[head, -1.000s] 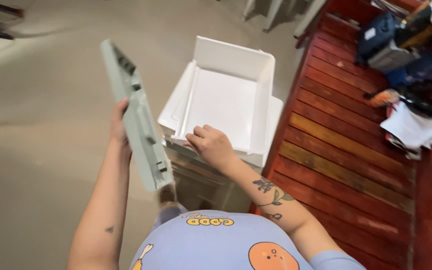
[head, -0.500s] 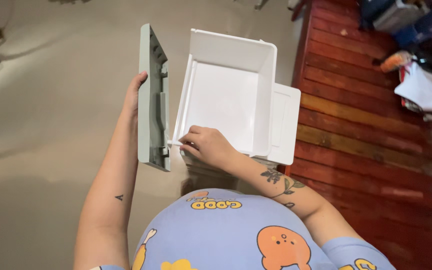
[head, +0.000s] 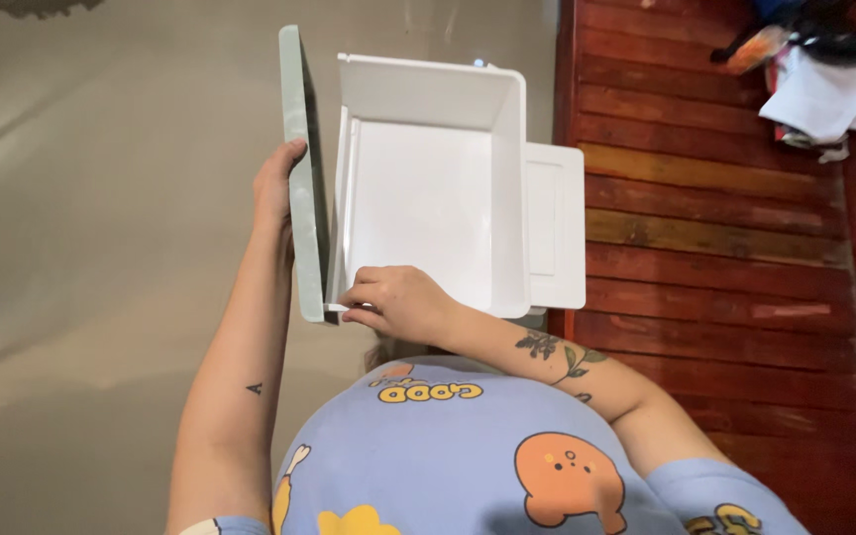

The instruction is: The person assembles multiple plastic storage drawers by attaching side panels to white drawer bodies and stacking them. They handle white drawer bodies and pink and gray side panels, fitting each panel into the drawer and then placing the completed unit into a stack.

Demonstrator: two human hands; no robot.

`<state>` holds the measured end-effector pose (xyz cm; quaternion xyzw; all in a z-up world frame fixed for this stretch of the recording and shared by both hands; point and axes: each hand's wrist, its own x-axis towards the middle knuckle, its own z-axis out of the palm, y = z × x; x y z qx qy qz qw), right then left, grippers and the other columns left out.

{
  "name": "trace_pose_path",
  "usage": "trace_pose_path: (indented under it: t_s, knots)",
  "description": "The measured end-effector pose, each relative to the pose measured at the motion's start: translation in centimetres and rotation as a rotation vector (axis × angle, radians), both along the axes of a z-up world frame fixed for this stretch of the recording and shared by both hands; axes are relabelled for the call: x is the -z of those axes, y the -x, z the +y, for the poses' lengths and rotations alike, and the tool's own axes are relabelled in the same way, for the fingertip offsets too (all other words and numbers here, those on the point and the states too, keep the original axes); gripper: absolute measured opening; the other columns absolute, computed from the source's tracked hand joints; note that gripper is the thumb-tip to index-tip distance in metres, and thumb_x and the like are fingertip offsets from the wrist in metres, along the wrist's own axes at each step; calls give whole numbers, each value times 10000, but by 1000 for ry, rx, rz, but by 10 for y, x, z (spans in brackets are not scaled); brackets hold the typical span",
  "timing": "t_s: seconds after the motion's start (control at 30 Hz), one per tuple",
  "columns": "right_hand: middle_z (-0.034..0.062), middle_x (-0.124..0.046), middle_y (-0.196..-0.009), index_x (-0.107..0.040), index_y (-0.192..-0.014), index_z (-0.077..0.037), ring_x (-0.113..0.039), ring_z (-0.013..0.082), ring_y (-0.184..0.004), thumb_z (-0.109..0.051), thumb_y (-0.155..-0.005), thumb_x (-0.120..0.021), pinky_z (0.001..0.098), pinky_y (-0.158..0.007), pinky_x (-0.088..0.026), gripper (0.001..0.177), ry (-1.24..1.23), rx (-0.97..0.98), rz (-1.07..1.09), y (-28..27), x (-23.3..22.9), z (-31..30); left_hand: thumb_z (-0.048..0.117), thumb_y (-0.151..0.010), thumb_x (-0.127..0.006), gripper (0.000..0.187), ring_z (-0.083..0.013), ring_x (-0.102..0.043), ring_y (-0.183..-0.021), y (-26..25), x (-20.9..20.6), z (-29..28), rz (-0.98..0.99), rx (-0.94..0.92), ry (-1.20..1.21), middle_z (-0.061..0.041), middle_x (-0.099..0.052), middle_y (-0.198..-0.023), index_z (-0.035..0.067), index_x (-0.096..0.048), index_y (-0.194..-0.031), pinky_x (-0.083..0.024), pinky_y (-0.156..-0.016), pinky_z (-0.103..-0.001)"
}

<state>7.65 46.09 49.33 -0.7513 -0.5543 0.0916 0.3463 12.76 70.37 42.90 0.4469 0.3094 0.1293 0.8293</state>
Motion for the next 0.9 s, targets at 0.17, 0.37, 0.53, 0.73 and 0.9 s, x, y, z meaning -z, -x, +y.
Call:
trace_pose_path:
  t_s: [0.17, 0.37, 0.53, 0.73, 0.9]
  knots:
    - [27, -658, -860, -764, -959, -127, -667, 231, -749, -262, -907, -737, 372, -663, -547, 147, -33, -7, 4, -3, 9, -3, 305, -906, -709, 425, -178, -665, -1087, -7, 31, 1, 2, -7, -292, -83, -739, -1149, -6, -725, -1196, -510, -948, -298]
    - [42, -644, -825, -778, -963, -125, -662, 245, -736, -260, -898, -742, 385, -657, -544, 155, -18, -3, -1, -9, 12, -4, 243, -889, -735, 516, -178, -660, -1161, -9, 48, -3, -110, -32, -260, -125, -719, -1231, -9, -650, -1331, -498, -1011, -306]
    - [41, -650, -847, -771, -968, -121, -666, 248, -749, -265, -902, -740, 382, -667, -549, 161, -19, 4, 32, -10, 10, -4, 258, -902, -723, 493, -176, -670, -1164, -12, 54, 0, -110, -49, -240, -117, -726, -1230, -10, -662, -1312, -507, -1018, -304]
    - [52, -681, -901, -768, -997, -125, -685, 259, -799, -292, -900, -717, 386, -693, -558, 200, 52, -30, 88, -13, 2, -5, 252, -914, -708, 465, -183, -663, -1168, -10, 69, -10, -22, 2, -344, -116, -732, -1221, -3, -680, -1302, -489, -1027, -300]
    - [62, -751, -992, -776, -1031, -138, -709, 287, -897, -371, -884, -735, 410, -797, -559, 278, 228, -63, 81, -70, -6, -3, 240, -909, -704, 493, -203, -648, -1207, -17, 51, -19, -125, -2, -331, -121, -707, -1280, 8, -655, -1341, -488, -1044, -320]
